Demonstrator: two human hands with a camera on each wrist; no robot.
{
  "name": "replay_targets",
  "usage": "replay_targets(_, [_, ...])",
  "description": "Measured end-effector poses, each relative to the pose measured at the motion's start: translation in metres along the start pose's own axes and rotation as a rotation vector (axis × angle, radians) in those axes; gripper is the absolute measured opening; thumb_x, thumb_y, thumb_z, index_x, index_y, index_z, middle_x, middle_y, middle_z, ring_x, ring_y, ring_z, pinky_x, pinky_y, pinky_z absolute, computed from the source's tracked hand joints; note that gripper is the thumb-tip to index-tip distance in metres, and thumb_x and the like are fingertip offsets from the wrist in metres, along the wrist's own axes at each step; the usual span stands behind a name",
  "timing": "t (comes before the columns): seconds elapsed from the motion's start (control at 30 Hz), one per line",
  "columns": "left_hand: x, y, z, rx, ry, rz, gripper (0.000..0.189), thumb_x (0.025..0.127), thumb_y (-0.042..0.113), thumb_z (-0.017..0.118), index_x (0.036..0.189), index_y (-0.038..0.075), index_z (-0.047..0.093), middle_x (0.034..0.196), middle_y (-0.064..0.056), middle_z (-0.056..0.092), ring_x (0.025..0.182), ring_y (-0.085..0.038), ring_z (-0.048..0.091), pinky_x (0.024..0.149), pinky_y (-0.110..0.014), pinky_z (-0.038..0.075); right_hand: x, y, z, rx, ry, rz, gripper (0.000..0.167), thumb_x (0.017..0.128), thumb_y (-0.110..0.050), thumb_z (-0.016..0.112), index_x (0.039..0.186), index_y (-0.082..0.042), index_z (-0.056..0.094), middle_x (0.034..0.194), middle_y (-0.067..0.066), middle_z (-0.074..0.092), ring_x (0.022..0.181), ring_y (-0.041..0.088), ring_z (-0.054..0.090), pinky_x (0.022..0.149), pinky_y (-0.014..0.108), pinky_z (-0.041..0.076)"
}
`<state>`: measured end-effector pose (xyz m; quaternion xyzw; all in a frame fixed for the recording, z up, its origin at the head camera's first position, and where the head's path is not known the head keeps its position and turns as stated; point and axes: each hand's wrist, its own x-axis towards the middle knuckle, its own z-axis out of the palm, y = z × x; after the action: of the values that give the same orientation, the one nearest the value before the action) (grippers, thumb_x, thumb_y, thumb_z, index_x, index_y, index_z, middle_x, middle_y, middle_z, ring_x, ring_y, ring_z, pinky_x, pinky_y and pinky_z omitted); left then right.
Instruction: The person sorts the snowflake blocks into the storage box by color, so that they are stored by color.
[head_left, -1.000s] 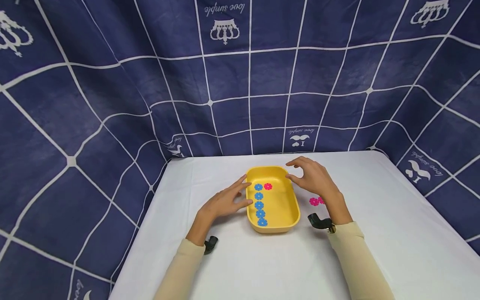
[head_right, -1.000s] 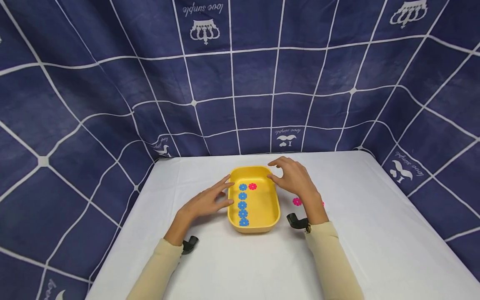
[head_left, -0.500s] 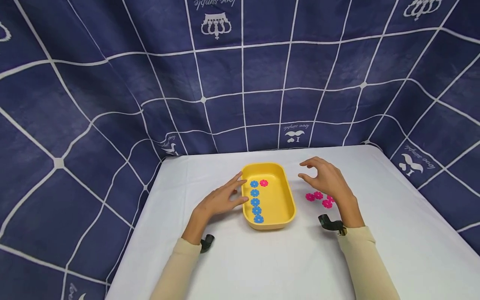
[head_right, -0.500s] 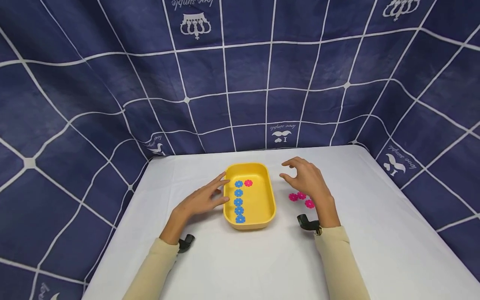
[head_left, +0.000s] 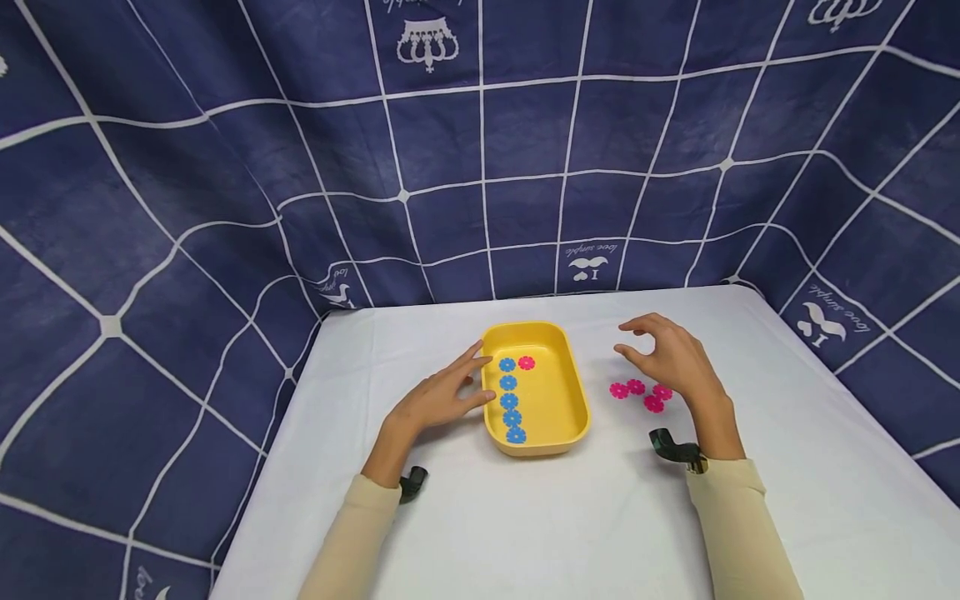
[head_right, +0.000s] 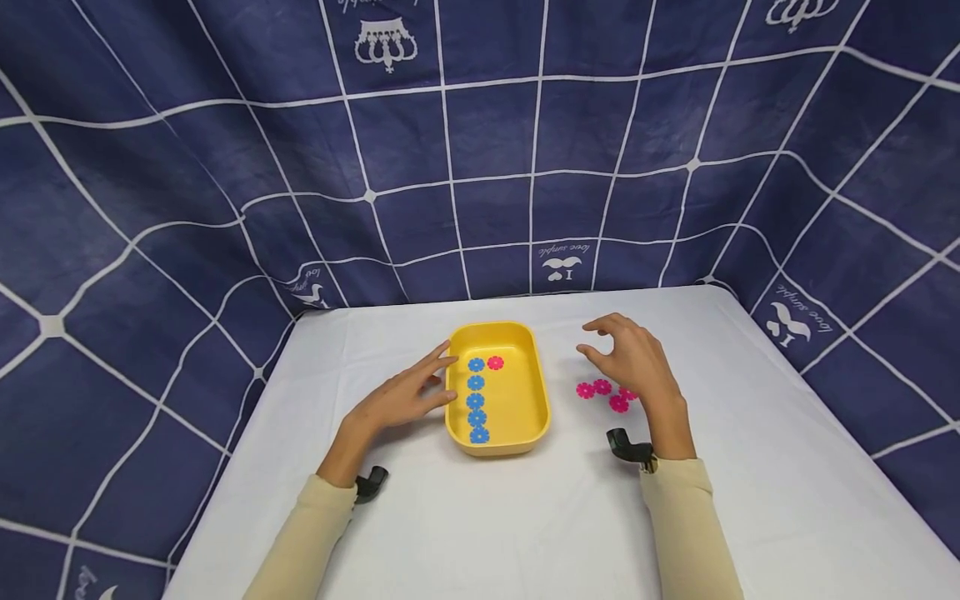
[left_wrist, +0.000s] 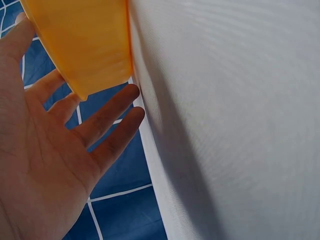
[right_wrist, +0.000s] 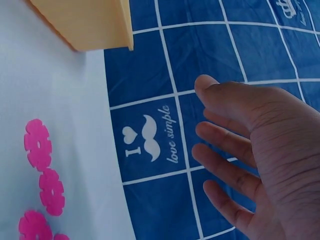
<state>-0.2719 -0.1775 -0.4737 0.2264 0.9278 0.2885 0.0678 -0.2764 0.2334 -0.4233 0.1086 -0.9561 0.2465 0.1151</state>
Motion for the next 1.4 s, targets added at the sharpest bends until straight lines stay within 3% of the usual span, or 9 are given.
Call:
replay_targets(0.43, [0.001,0.002,-0.005,0.006,0.007,-0.006,0.074,0.101,0.06,0.068,0.165,0.033,0.045,0.178,0.023,0.014,0.134,-0.019,0.065,0.118,-0.054,0.047,-0.002,0.002,0.001,0.004,-0.037,0.033,0.046,0.095,-0.031,0.084,0.135,-0.009,0.074,0.129,0.019,0.07,0.122,0.045,0.064,0.102,0.069,0.053])
replay_targets(0.73, [0.0,-0.001,-0.002,-0.006,0.002,0.014,0.074,0.102,0.058,0.069,0.165,0.029,0.046,0.179,0.02,0.016,0.133,-0.019,0.066,0.117,-0.055,0.047,-0.013,0.014,0.017,0.016,-0.06,0.069,0.046,0.094,-0.03,0.085,0.133,-0.009,0.074,0.13,0.019,0.071,0.122,0.044,0.063,0.101,0.069,0.053])
replay_targets(0.93, [0.0,0.001,-0.002,-0.001,0.001,0.008,0.073,0.101,0.059,0.068,0.165,0.032,0.045,0.179,0.019,0.016,0.135,-0.02,0.064,0.117,-0.055,0.047,-0.016,0.021,0.023,0.034,-0.081,0.061,0.044,0.095,-0.028,0.084,0.133,-0.007,0.074,0.13,0.02,0.071,0.12,0.045,0.064,0.102,0.069,0.052])
replay_targets(1.2, [0.002,0.001,0.0,-0.003,-0.012,0.009,0.075,0.101,0.061,0.067,0.166,0.03,0.044,0.179,0.019,0.015,0.138,-0.02,0.062,0.118,-0.055,0.046,-0.02,0.034,0.032,0.068,-0.16,0.099,0.041,0.098,-0.03,0.08,0.133,-0.01,0.074,0.13,0.02,0.069,0.124,0.044,0.059,0.109,0.07,0.046])
replay_targets(1.4, [0.004,-0.001,0.001,0.006,-0.009,0.004,0.074,0.101,0.061,0.067,0.165,0.032,0.044,0.179,0.021,0.014,0.139,-0.019,0.061,0.12,-0.055,0.044,-0.022,0.041,0.039,0.088,-0.168,0.085,0.037,0.096,-0.027,0.082,0.128,-0.01,0.076,0.128,0.019,0.071,0.123,0.042,0.061,0.111,0.067,0.046])
